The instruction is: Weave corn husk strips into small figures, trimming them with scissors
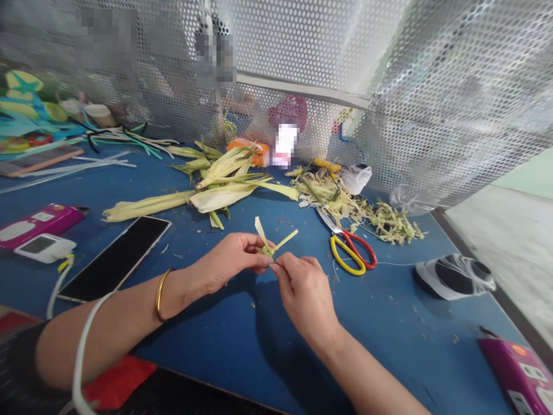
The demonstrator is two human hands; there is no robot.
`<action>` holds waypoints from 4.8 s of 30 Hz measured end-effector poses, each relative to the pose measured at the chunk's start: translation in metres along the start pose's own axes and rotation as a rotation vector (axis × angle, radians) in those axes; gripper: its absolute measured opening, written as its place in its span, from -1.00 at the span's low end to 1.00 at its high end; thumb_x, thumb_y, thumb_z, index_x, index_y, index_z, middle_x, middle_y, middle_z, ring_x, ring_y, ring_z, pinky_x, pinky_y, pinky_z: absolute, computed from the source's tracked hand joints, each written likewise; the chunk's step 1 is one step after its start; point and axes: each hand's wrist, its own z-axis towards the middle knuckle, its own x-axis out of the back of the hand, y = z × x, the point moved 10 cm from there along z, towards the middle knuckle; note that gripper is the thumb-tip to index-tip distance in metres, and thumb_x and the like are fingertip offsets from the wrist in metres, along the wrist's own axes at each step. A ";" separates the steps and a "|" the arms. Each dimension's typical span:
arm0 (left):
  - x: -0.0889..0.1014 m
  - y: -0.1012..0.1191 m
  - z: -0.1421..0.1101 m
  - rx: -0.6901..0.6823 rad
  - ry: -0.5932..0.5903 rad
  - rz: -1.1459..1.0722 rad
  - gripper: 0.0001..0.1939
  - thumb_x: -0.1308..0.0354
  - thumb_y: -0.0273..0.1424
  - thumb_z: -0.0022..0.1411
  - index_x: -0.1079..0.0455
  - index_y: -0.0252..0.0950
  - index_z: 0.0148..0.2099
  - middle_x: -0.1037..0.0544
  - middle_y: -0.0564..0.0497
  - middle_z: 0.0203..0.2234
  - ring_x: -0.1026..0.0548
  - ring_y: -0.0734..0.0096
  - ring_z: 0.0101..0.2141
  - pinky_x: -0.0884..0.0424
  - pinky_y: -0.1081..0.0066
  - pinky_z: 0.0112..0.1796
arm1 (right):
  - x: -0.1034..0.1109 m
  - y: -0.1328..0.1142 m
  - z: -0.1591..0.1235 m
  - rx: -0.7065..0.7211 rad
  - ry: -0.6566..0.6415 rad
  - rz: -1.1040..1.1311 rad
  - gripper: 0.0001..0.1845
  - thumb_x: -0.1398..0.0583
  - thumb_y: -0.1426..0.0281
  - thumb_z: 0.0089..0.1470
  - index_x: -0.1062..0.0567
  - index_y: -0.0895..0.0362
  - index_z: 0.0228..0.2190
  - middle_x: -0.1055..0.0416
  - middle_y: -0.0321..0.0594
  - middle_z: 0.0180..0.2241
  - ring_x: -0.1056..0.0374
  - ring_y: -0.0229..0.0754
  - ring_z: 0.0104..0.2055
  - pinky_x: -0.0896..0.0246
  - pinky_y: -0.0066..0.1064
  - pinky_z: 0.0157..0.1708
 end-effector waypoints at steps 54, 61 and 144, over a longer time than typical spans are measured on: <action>-0.013 -0.010 -0.005 0.064 -0.107 0.167 -0.61 -0.22 -0.11 0.08 -0.36 -0.35 -0.51 -0.35 0.11 -0.62 -0.11 0.64 -0.63 0.06 0.48 -0.58 | -0.029 0.062 -0.009 -0.667 0.138 1.121 -0.64 -0.44 0.16 -0.23 -0.52 0.16 -0.52 -0.36 -0.36 -0.61 -0.24 -0.35 -0.55 -0.18 -0.48 -0.49; -0.022 -0.009 -0.009 0.004 -0.186 0.399 -0.69 -0.24 -0.21 0.06 -0.42 -0.36 -0.54 -0.22 0.16 -0.69 -0.09 0.58 -0.59 0.05 0.44 -0.54 | -0.029 0.056 -0.007 -0.562 0.122 0.982 -0.65 -0.38 0.14 -0.15 -0.44 0.13 -0.58 -0.31 -0.36 -0.67 -0.21 -0.30 -0.60 -0.15 -0.43 -0.53; -0.003 -0.007 -0.001 0.010 0.003 0.083 -0.86 -0.27 -0.38 0.10 -0.42 -0.36 -0.35 -0.36 0.15 -0.65 -0.29 0.61 -0.65 -0.22 0.55 -0.63 | 0.009 -0.027 -0.006 0.232 0.087 -0.160 -0.66 -0.03 0.47 0.27 -0.17 0.09 -0.56 -0.18 -0.42 -0.62 -0.13 -0.30 -0.55 -0.11 -0.28 -0.11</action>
